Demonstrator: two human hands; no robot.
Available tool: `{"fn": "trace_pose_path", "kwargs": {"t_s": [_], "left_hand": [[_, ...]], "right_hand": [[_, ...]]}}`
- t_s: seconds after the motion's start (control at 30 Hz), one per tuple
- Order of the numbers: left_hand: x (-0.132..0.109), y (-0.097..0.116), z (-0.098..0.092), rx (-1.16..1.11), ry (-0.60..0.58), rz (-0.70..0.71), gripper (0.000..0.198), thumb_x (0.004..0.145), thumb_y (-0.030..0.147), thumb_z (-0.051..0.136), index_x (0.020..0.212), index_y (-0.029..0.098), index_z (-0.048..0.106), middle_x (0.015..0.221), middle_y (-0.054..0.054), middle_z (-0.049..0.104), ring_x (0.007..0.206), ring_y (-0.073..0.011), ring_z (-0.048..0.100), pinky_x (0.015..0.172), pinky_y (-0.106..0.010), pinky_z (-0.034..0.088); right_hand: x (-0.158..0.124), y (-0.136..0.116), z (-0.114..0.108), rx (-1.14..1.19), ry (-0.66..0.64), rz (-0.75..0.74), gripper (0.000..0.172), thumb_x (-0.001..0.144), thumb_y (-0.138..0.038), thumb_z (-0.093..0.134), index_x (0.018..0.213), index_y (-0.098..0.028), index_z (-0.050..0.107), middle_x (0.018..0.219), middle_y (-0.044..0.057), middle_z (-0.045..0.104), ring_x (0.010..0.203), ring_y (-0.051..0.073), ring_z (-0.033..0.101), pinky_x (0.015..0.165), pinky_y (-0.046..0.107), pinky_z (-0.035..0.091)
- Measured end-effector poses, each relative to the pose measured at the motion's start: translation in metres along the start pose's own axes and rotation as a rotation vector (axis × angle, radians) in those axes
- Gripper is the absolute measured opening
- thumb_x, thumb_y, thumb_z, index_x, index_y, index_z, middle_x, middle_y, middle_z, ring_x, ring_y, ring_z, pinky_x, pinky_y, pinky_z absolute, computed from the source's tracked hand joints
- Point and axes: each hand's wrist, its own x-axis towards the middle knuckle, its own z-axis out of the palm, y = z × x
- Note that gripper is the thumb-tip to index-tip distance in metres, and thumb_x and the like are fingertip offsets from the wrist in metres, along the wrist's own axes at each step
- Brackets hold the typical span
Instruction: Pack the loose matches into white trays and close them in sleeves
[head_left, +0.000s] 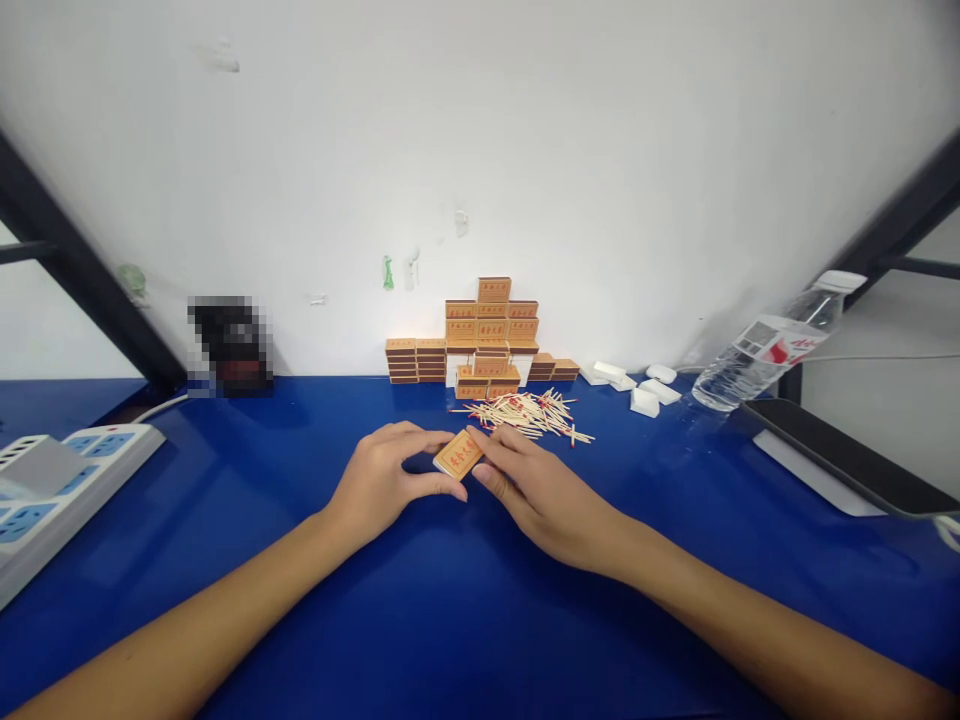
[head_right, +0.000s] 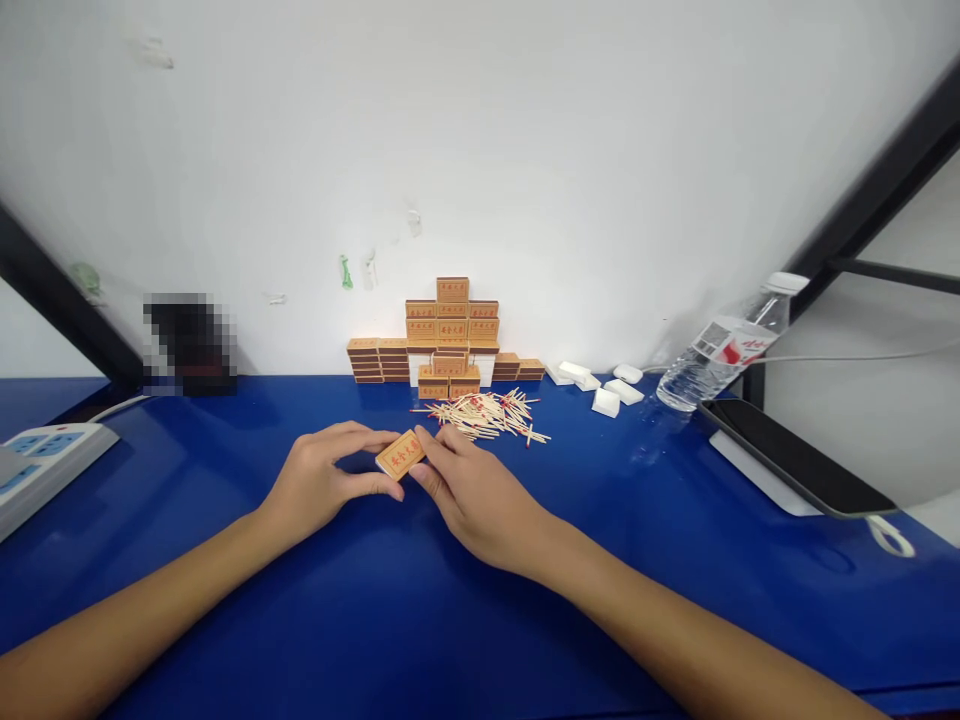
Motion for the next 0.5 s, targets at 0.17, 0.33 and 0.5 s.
{"fn": "trace_pose_path", "kwargs": {"t_s": [0.17,0.33,0.5], "left_hand": [[-0.001,0.003,0.001,0.021,-0.055,-0.037,0.047,0.081,0.057,0.082,0.116,0.027,0.076,0.104,-0.002,0.081,0.09,-0.0222,0.075,0.083,-0.035,0.058],[0.012,-0.01,-0.014,-0.018,-0.084,-0.23,0.036,0.095,0.048,0.072,0.122,0.025,0.062,0.12,-0.003,0.078,0.112,-0.0237,0.075,0.095,-0.036,0.059],[0.061,-0.049,-0.048,0.226,0.097,-0.251,0.038,0.098,0.048,0.065,0.123,0.02,0.066,0.121,-0.01,0.075,0.11,-0.0274,0.071,0.093,-0.041,0.057]], "right_hand": [[-0.002,-0.001,0.003,-0.077,-0.024,0.01,0.052,0.111,-0.042,0.033,0.158,-0.022,0.044,0.126,0.017,0.059,0.114,0.031,0.062,0.101,0.055,0.053],[0.002,0.007,-0.007,-0.155,0.067,0.034,0.054,0.109,-0.045,0.039,0.158,-0.021,0.041,0.134,0.019,0.06,0.119,0.033,0.063,0.102,0.057,0.053],[0.008,0.033,-0.019,-0.304,0.152,0.07,0.04,0.109,-0.037,0.043,0.142,-0.018,0.054,0.132,0.019,0.063,0.12,0.034,0.063,0.098,0.054,0.053]]}}
